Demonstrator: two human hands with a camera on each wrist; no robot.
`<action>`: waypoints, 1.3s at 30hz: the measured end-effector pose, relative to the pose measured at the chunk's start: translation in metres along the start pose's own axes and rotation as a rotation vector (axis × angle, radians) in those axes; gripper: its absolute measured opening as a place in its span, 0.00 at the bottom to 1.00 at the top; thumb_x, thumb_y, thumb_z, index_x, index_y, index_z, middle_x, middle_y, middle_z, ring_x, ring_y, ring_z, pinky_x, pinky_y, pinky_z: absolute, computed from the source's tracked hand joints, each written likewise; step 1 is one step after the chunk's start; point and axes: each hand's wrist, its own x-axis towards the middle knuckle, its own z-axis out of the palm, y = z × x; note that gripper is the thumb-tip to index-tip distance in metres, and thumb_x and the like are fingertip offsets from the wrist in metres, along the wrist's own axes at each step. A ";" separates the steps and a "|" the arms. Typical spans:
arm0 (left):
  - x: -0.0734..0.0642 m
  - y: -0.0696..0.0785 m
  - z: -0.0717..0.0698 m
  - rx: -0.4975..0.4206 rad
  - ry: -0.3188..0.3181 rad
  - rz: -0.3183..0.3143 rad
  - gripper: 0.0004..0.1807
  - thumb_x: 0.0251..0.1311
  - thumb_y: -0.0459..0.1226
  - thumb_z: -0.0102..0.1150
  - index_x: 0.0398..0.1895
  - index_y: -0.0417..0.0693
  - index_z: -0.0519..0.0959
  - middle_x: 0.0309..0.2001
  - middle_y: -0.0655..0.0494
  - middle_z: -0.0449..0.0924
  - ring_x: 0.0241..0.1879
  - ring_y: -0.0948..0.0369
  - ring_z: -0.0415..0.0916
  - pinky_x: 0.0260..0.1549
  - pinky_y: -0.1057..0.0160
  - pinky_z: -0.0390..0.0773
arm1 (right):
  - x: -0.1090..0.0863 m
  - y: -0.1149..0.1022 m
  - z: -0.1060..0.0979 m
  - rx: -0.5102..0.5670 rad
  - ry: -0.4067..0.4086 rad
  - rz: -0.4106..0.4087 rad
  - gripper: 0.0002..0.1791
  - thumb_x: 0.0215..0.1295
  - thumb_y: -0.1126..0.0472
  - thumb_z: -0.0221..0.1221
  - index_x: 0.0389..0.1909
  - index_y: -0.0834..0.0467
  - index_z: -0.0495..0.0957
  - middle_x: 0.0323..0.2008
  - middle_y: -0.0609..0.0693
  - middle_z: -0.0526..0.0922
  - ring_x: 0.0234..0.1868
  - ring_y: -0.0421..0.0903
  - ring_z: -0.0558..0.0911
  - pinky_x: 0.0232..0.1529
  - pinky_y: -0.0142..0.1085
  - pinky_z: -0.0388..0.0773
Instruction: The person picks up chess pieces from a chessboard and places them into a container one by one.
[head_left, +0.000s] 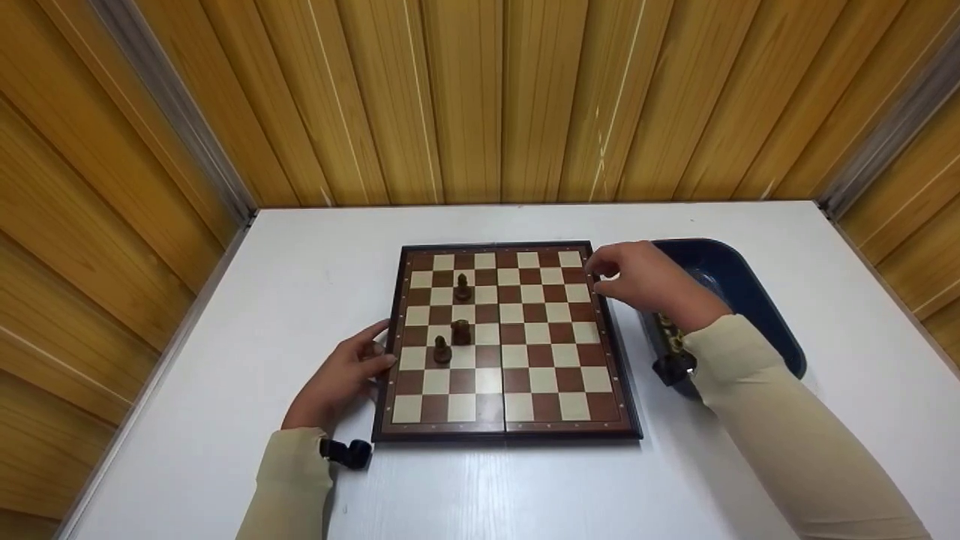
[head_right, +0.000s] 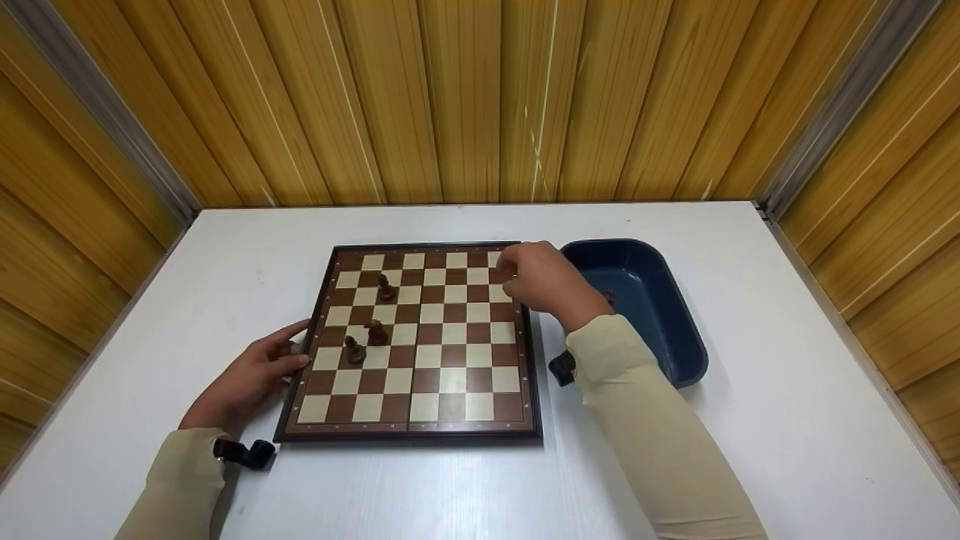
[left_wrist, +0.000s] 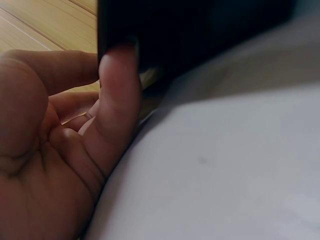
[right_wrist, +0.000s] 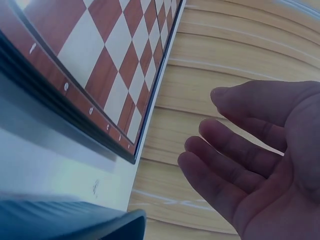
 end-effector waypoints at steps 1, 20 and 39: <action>0.000 0.000 0.000 -0.007 0.001 -0.005 0.36 0.66 0.34 0.56 0.75 0.57 0.56 0.42 0.46 0.75 0.35 0.57 0.80 0.28 0.56 0.83 | 0.000 -0.001 0.001 -0.001 -0.001 -0.006 0.14 0.62 0.63 0.60 0.48 0.60 0.81 0.47 0.59 0.83 0.51 0.56 0.80 0.53 0.53 0.75; -0.001 0.003 0.001 -0.014 -0.013 0.001 0.36 0.66 0.34 0.56 0.75 0.56 0.55 0.42 0.46 0.74 0.35 0.56 0.80 0.28 0.55 0.84 | 0.003 -0.018 0.016 -0.006 -0.015 -0.067 0.16 0.61 0.63 0.59 0.50 0.61 0.81 0.44 0.57 0.84 0.44 0.52 0.80 0.47 0.49 0.78; -0.001 0.001 0.003 -0.071 0.010 -0.025 0.35 0.66 0.34 0.56 0.74 0.60 0.57 0.42 0.45 0.74 0.33 0.56 0.79 0.25 0.55 0.83 | 0.010 -0.035 0.028 0.019 -0.028 -0.100 0.12 0.63 0.62 0.59 0.47 0.57 0.82 0.47 0.55 0.84 0.50 0.53 0.81 0.50 0.50 0.78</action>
